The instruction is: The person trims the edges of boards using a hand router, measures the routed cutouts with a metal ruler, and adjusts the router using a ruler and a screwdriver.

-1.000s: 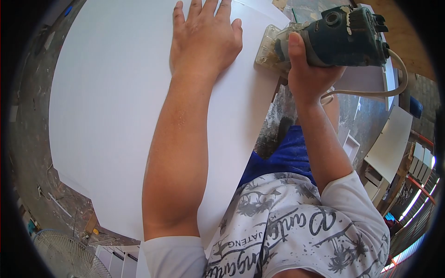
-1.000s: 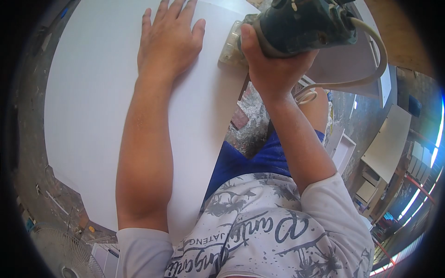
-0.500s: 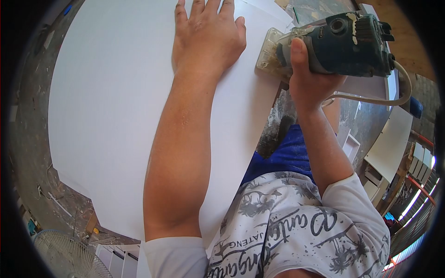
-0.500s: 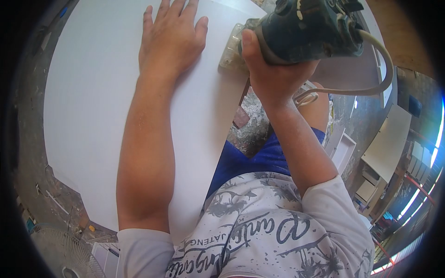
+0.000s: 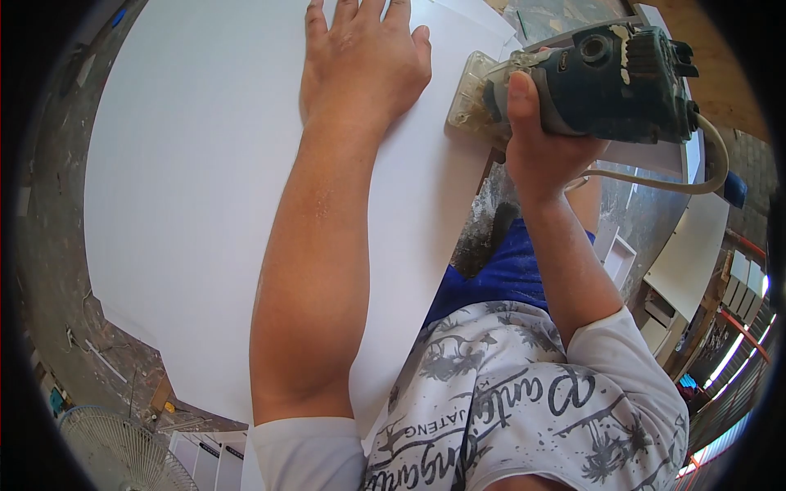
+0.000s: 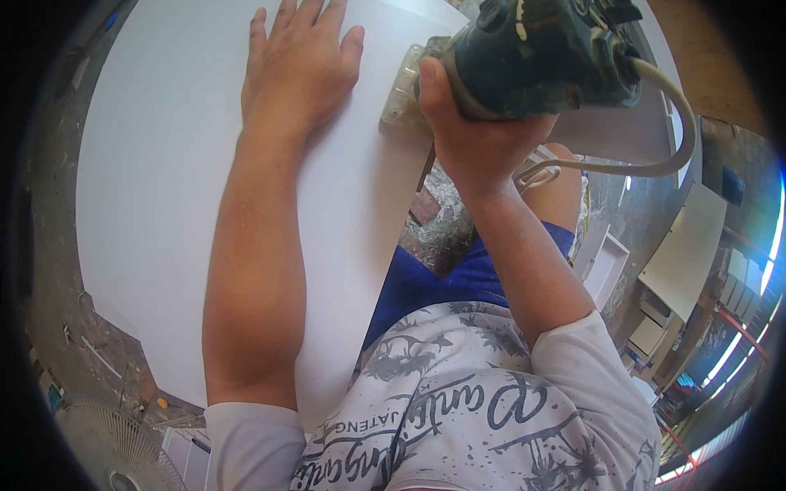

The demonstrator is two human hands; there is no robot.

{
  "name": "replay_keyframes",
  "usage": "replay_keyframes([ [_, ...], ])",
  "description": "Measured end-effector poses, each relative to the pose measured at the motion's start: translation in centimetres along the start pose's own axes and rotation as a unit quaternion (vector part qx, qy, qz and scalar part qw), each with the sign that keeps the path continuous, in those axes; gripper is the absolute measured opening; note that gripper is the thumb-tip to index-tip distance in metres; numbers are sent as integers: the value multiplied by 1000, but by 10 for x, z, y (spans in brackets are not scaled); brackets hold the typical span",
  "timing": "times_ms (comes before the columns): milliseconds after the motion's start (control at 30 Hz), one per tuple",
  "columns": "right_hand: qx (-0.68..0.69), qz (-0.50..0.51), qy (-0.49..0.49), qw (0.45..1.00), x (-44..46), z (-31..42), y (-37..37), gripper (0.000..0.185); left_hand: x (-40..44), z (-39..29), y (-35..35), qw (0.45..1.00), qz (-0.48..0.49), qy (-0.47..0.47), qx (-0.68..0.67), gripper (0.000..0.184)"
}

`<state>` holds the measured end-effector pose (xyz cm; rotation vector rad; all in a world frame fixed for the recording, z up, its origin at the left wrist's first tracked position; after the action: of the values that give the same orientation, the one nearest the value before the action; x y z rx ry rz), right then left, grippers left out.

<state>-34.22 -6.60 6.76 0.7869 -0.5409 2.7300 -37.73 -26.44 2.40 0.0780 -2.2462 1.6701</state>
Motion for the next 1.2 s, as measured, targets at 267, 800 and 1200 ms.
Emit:
replay_keyframes([
  [267,-30,-43,-6,999,22,-7,-7,76,-12,-20,-20,956,-203,126,170,49],
  [800,12,-119,38,992,99,-132,-133,59,-2,1,6,999,7,40,34,53],
  [1200,90,-17,175,980,70,-221,-168,61,-31,-84,-5,988,21,-45,146,54],
])
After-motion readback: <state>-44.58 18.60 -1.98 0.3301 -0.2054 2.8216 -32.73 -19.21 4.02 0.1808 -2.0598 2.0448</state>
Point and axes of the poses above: each hand's wrist, its own x-axis towards the middle knuckle, its own y-axis out of the palm, z = x × y, the point moved 9 cm from there along x, towards the middle knuckle, and after that the axes turned 13 degrees about y, right-handed, at the moved point
